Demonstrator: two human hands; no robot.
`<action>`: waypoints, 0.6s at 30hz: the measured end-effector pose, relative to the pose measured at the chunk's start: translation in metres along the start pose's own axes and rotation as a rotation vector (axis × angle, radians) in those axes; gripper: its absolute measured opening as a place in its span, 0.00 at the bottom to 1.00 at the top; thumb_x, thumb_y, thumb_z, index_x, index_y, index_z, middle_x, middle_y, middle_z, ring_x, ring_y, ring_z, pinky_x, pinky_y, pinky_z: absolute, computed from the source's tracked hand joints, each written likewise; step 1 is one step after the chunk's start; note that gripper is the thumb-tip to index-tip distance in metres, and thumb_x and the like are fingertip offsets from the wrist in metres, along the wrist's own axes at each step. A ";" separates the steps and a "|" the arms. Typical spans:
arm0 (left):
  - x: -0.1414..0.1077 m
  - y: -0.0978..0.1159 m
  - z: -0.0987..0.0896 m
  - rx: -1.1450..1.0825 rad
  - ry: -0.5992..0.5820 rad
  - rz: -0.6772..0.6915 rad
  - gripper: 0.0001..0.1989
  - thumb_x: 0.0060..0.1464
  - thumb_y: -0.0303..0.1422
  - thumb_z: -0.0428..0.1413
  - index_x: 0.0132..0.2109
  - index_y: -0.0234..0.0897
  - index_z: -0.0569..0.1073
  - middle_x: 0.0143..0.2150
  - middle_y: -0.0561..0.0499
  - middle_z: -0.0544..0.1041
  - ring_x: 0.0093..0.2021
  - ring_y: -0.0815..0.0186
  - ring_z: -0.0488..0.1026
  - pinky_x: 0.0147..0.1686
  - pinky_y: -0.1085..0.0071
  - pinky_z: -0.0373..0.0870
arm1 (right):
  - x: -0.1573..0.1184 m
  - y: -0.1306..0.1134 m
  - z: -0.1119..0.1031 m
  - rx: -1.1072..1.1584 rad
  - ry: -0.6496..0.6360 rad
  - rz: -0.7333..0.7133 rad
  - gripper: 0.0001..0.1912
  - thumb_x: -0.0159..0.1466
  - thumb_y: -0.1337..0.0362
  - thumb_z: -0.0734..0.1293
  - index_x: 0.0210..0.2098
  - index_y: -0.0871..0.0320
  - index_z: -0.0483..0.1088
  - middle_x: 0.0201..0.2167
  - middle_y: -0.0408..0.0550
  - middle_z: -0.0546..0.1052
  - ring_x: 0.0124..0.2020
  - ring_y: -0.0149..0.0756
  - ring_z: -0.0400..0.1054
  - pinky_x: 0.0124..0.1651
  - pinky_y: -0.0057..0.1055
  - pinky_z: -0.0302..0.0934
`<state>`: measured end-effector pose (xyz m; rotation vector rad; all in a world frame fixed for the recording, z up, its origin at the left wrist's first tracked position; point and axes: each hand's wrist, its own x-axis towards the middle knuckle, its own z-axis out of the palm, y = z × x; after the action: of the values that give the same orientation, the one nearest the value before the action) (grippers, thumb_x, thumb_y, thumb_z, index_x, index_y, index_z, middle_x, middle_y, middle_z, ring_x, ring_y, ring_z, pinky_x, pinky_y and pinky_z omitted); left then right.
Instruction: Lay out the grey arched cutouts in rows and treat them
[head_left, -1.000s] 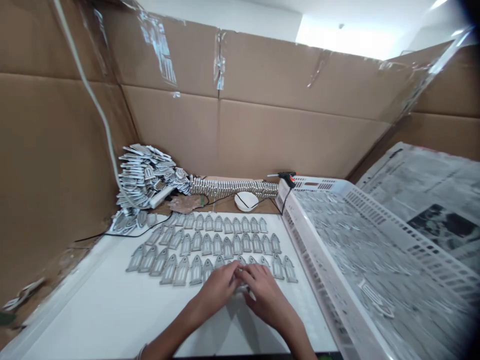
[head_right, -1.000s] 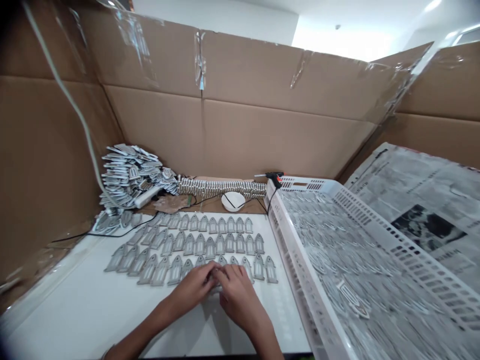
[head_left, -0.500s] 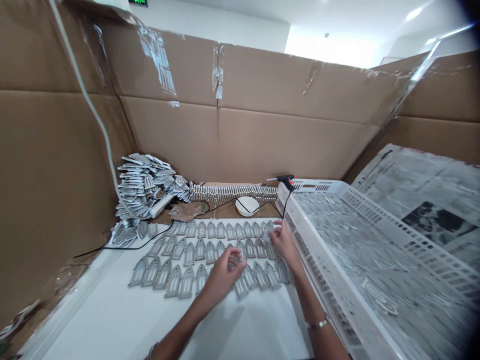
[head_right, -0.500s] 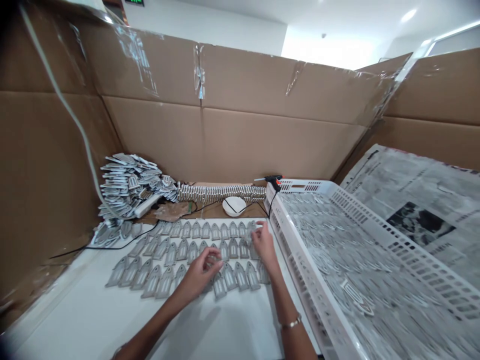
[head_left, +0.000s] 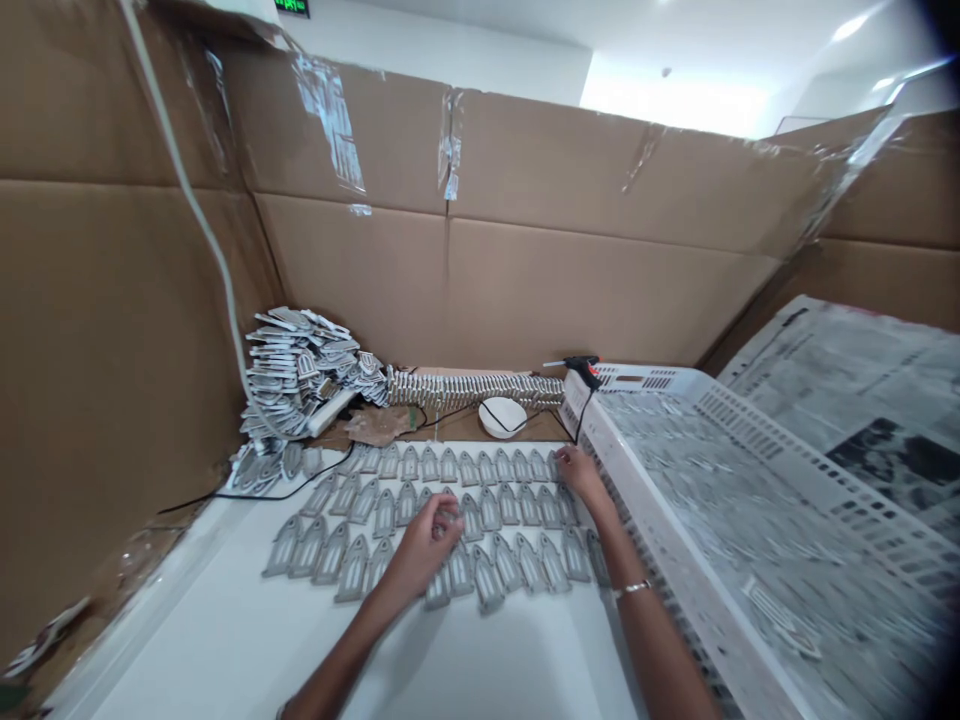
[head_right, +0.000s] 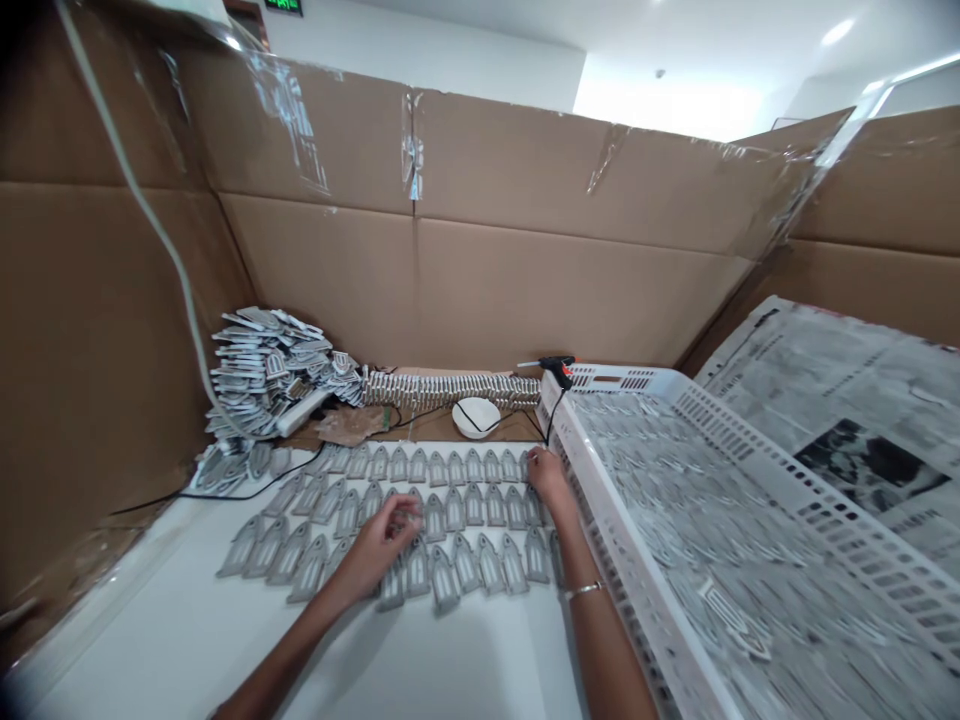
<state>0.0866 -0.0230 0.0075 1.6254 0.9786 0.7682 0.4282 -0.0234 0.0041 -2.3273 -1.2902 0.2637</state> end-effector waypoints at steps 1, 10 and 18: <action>0.001 -0.001 -0.008 0.004 0.020 0.004 0.19 0.54 0.43 0.55 0.49 0.37 0.70 0.45 0.44 0.76 0.39 0.62 0.74 0.38 0.67 0.71 | -0.002 0.000 -0.002 0.007 -0.010 -0.023 0.14 0.57 0.73 0.61 0.36 0.63 0.77 0.36 0.56 0.81 0.41 0.41 0.74 0.47 0.30 0.62; 0.028 -0.015 -0.133 0.346 0.355 0.064 0.19 0.56 0.47 0.51 0.45 0.37 0.71 0.43 0.45 0.77 0.39 0.58 0.75 0.42 0.61 0.72 | -0.006 -0.046 -0.042 0.193 0.070 -0.238 0.20 0.61 0.65 0.60 0.51 0.64 0.70 0.44 0.57 0.76 0.38 0.38 0.72 0.46 0.35 0.65; 0.075 -0.015 -0.187 0.714 0.429 0.191 0.16 0.58 0.39 0.45 0.44 0.35 0.71 0.43 0.41 0.77 0.44 0.55 0.74 0.49 0.58 0.69 | -0.097 -0.145 -0.124 0.870 0.317 -0.566 0.26 0.62 0.65 0.66 0.59 0.53 0.62 0.37 0.44 0.72 0.32 0.30 0.67 0.35 0.30 0.65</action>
<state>-0.0427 0.1287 0.0406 2.2402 1.5390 0.9896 0.3146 -0.0766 0.1771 -1.1768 -1.2640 0.1970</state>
